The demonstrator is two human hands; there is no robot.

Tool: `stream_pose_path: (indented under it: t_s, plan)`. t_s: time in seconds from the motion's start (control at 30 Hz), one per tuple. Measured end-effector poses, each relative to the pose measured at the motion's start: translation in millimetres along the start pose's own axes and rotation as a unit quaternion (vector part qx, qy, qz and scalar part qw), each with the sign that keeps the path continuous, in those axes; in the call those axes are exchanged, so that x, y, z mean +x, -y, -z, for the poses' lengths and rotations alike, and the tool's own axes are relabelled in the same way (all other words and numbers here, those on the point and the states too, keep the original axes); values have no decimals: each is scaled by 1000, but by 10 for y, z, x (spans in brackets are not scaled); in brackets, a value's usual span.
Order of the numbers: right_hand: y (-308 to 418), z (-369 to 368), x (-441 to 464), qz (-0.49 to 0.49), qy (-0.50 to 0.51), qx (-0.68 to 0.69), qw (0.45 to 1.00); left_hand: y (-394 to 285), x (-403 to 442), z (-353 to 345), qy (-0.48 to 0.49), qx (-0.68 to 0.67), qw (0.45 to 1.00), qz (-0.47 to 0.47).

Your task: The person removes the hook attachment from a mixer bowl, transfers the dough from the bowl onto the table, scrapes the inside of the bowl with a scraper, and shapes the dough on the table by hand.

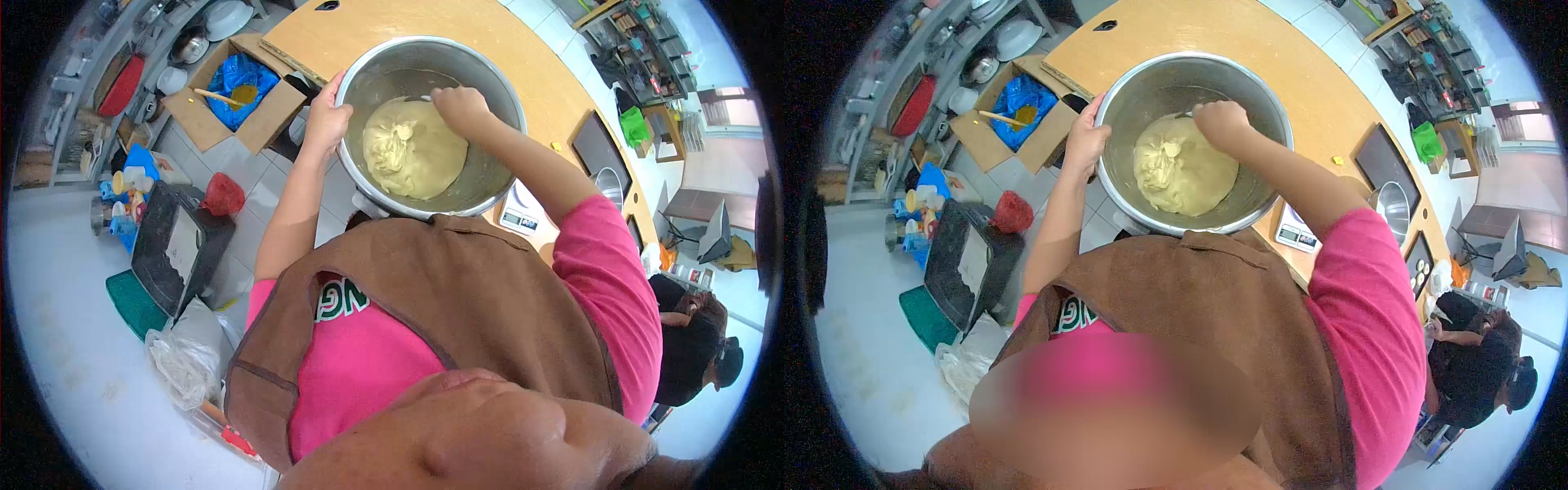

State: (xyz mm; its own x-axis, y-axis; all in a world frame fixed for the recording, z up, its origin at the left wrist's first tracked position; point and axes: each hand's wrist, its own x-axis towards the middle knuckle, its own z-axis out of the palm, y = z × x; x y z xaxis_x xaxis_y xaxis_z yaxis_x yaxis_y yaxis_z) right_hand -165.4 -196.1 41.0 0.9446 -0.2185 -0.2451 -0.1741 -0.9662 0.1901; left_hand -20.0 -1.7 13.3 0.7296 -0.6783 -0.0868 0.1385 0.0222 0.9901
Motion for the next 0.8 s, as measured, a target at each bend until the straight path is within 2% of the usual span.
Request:
stream_pose_path:
  t_s: [0.13,0.2,0.23,0.3,0.33,0.43,0.47,0.53,0.57,0.63,0.67,0.7,0.77,0.8]
  plan:
    - [474,65,-359,40,-13,-2,999,93,49,16,4,-4,1000,-6]
    - [663,-5,-519,161,-48,-24,986,99,56,9,4,-9,1000,-11]
    - [676,43,-554,160,-48,-24,986,93,47,4,3,-14,1000,-10]
    - [656,218,-590,144,-116,16,983,79,40,15,4,1,1000,-18]
    - [592,383,-583,112,-123,-28,986,69,28,15,6,16,1000,-24]
    - [340,826,-705,105,-248,29,963,1,-6,-22,-4,-35,999,22]
    - [270,920,-719,105,-247,29,963,17,7,-15,-4,-34,999,23]
    - [115,1019,-676,10,-250,115,961,63,56,9,3,23,1000,21]
    - [29,988,-633,10,-252,115,961,63,45,3,3,24,1000,20]
    - [-174,848,-510,-127,-116,204,964,55,37,-13,1,-7,1000,-10]
    - [-264,656,-451,-98,-173,199,960,69,47,-10,1,-7,1000,-12]
    - [-335,488,-387,-98,-173,199,960,101,60,3,1,3,1000,-15]
    - [-440,259,-243,-93,-61,92,989,98,68,13,2,14,1000,-20]
    - [-452,187,-172,-94,-59,93,989,91,61,10,0,17,1000,-15]
